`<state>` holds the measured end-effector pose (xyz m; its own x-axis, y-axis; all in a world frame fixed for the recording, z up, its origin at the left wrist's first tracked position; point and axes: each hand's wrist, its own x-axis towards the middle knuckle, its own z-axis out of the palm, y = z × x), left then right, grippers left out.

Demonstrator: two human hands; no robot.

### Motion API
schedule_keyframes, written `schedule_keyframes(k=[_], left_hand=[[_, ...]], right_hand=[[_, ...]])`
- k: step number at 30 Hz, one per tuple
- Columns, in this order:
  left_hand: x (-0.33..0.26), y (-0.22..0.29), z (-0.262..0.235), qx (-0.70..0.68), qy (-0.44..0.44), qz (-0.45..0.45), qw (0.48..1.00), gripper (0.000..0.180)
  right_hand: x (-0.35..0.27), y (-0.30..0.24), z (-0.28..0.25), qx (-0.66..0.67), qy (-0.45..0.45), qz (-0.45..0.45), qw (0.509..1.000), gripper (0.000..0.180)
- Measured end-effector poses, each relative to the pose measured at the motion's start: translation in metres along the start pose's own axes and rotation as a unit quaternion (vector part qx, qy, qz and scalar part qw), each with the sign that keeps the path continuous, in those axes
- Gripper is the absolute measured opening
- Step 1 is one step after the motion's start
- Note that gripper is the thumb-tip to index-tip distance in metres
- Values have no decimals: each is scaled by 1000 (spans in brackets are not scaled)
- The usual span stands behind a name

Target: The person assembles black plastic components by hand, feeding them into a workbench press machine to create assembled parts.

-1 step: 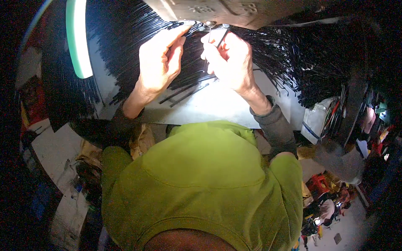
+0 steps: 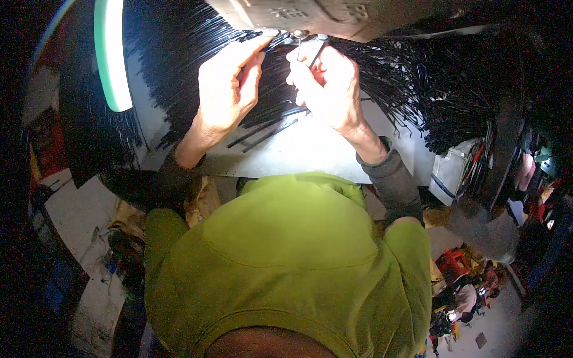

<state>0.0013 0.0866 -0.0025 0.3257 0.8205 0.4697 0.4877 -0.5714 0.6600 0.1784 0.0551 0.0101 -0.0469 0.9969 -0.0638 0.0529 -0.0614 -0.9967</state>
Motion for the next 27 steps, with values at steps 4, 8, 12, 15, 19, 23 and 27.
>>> schedule_keyframes(k=[4, 8, 12, 15, 19, 23, 27], left_hand=[[0, 0, -1, 5, -6, 4, 1000, 37], [2, 2, 2, 46, 17, 32, 998, 39], [12, 5, 2, 77, 26, 61, 995, 36], [10, -3, 6, 76, 42, 80, 993, 35], [11, 1, 0, 98, 10, 80, 992, 38], [11, 1, 1, 93, 17, 78, 993, 40], [11, 0, 4, 84, 39, 77, 993, 33]], right_hand=[[1, 1, 0, 8, -5, 9, 1000, 14], [1, -4, 0, 7, 3, 14, 1000, 13], [5, -4, -3, 30, 8, 8, 999, 11], [8, -4, -3, 13, 7, -1, 1000, 10], [9, -1, -1, 3, 17, 12, 1000, 10], [10, 3, 2, 7, 34, 12, 999, 9], [10, 9, 1, 4, 30, -2, 1000, 10]])
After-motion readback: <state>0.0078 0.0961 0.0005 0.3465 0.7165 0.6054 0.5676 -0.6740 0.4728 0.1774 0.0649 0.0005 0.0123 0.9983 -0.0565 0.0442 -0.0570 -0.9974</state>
